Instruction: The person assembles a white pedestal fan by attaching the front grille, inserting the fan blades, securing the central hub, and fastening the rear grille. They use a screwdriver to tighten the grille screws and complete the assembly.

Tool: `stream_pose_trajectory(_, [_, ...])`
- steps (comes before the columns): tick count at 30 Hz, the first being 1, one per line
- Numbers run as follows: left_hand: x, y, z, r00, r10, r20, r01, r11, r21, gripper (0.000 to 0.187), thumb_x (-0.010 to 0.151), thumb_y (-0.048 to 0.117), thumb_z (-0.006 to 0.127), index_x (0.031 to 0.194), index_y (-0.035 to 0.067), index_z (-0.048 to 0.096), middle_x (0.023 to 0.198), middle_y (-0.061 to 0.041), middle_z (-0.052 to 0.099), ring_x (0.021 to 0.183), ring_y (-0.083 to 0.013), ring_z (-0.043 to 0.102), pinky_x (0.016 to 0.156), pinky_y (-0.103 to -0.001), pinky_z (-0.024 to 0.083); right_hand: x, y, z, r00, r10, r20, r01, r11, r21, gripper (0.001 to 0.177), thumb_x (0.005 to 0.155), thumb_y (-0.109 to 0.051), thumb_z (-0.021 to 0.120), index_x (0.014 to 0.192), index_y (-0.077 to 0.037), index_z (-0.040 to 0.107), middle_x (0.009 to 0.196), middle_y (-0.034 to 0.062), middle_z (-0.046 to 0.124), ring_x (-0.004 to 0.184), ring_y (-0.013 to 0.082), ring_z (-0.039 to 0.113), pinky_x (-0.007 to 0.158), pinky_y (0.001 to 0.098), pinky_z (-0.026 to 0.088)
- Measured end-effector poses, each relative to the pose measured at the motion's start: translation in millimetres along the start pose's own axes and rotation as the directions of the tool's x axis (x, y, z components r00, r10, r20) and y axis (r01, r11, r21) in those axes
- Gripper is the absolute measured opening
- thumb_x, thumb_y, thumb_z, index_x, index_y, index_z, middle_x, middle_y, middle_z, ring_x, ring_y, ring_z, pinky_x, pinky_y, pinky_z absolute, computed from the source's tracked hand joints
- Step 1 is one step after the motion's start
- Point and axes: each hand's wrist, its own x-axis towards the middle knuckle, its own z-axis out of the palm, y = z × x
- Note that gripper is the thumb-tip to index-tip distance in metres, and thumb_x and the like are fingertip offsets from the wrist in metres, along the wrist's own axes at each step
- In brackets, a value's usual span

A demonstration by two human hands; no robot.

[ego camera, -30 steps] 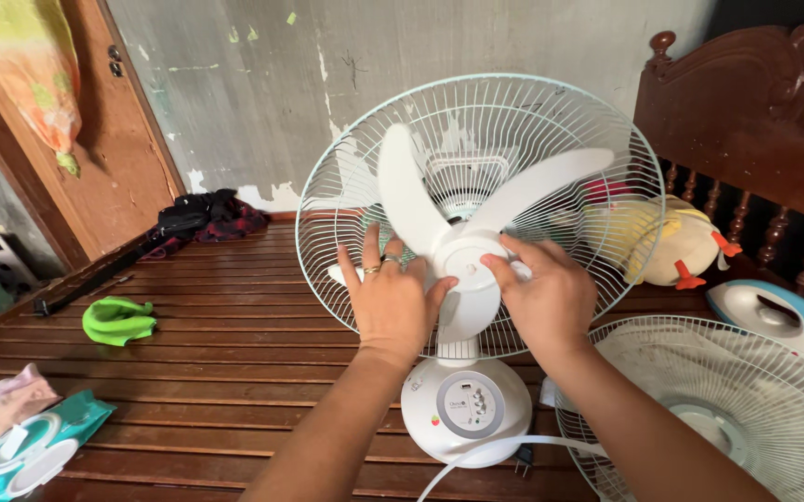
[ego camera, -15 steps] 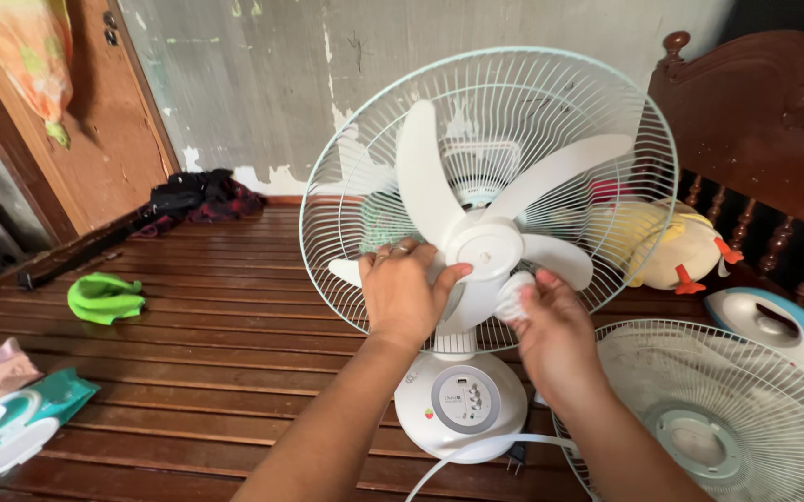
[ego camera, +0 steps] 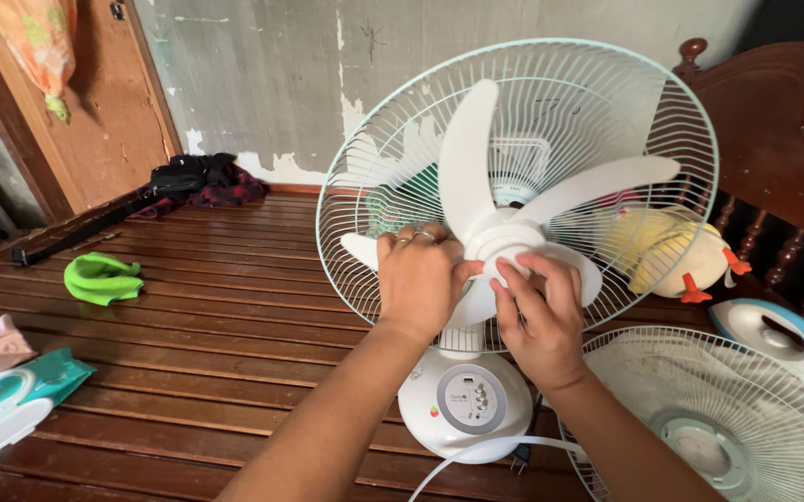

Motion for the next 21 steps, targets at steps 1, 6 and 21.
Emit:
stream_pose_trajectory(1, [1,-1,0,1.000,0.001,0.020,-0.001,1.000,0.003,0.030,0.080,0.041,0.077,0.085,0.011,0.079,0.102,-0.007,0.072,0.103,-0.0295,0.062,0.091,-0.049,0.038,-2,1,0,1.000,-0.007,0.002,0.007,1.000,0.005,0.035,0.084,0.003,0.083,0.117,-0.002,0.073,0.117,0.0164,0.061,0.107,0.0288,0.061,0.080,0.0346,0.058])
stream_pose_trajectory(6, [3,-3,3,0.999,-0.015,0.041,0.016,1.000,-0.010,0.024,0.080,0.036,0.077,0.089,0.013,0.081,0.104,-0.006,0.072,0.105,-0.0294,0.062,0.093,-0.048,0.037,-2,4,10,0.909,0.417,-0.023,-0.412,0.904,0.116,0.039,0.079,-0.009,0.090,0.113,-0.006,0.071,0.102,0.0079,0.062,0.087,0.0184,0.065,0.071,0.0302,0.060])
stream_pose_trajectory(21, [-3,1,3,0.999,-0.048,0.002,0.048,0.998,-0.035,0.026,0.080,0.036,0.078,0.093,0.014,0.081,0.101,-0.006,0.073,0.102,-0.0279,0.062,0.090,-0.046,0.038,-1,10,-6,0.992,-0.027,0.125,0.025,1.000,0.014,0.038,0.084,0.004,0.078,0.121,-0.002,0.071,0.123,0.0134,0.062,0.106,0.0307,0.064,0.092,0.0387,0.055])
